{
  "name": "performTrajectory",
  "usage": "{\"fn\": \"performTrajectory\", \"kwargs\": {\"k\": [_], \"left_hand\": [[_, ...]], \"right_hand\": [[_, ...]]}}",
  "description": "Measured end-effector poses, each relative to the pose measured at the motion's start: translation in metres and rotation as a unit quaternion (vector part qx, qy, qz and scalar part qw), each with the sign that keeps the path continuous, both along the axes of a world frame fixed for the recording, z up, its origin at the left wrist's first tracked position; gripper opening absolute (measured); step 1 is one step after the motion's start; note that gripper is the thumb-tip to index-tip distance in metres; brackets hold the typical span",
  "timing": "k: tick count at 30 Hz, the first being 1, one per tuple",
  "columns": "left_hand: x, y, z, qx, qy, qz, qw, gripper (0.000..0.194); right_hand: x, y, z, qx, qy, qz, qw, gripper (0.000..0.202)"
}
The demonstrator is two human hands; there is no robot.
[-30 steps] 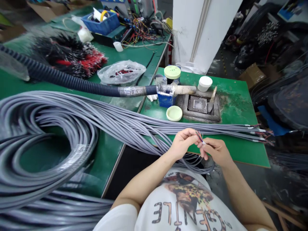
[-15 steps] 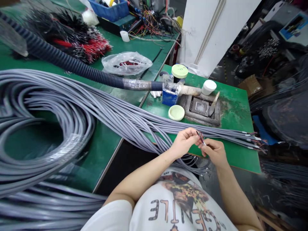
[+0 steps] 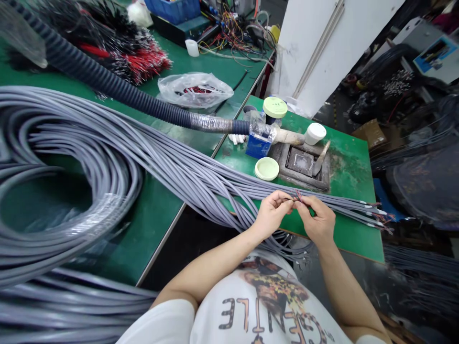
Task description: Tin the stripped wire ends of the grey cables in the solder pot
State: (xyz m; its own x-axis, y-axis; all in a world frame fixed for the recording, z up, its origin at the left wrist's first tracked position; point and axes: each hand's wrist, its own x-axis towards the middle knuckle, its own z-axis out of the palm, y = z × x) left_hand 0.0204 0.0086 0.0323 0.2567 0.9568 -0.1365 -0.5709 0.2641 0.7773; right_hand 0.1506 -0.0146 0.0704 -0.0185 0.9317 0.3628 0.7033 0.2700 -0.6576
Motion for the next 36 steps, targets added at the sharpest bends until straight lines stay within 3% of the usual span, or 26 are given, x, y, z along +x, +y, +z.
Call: {"fn": "performTrajectory", "kwargs": {"k": [10, 14, 16, 19, 21, 25, 29, 36], "left_hand": [[-0.009, 0.005, 0.002, -0.021, -0.032, 0.015, 0.999, 0.02], [-0.022, 0.012, 0.0, 0.041, 0.058, -0.009, 0.997, 0.021], [-0.03, 0.015, -0.002, 0.13, 0.184, 0.008, 0.974, 0.017], [-0.038, 0.017, -0.007, 0.268, 0.351, 0.056, 0.895, 0.012], [-0.04, 0.017, -0.01, 0.324, 0.396, 0.066, 0.857, 0.013], [-0.037, 0.017, -0.018, 0.383, 0.437, 0.062, 0.812, 0.015], [-0.034, 0.018, -0.023, 0.398, 0.468, 0.066, 0.786, 0.016], [-0.035, 0.018, -0.023, 0.406, 0.475, 0.061, 0.778, 0.016]], "right_hand": [[-0.01, 0.026, 0.009, -0.003, 0.081, 0.068, 0.994, 0.005], [-0.01, 0.055, 0.018, -0.017, 0.016, 0.061, 0.998, 0.012], [-0.009, 0.074, 0.022, -0.046, -0.02, 0.061, 0.997, 0.017], [-0.011, 0.104, 0.023, -0.098, -0.068, 0.08, 0.99, 0.022], [-0.015, 0.121, 0.019, -0.123, -0.101, 0.086, 0.984, 0.023], [-0.025, 0.141, 0.008, -0.146, -0.172, 0.085, 0.97, 0.022], [-0.032, 0.149, 0.002, -0.161, -0.237, 0.077, 0.955, 0.022], [-0.037, 0.152, -0.003, -0.179, -0.29, 0.066, 0.938, 0.022]]}}
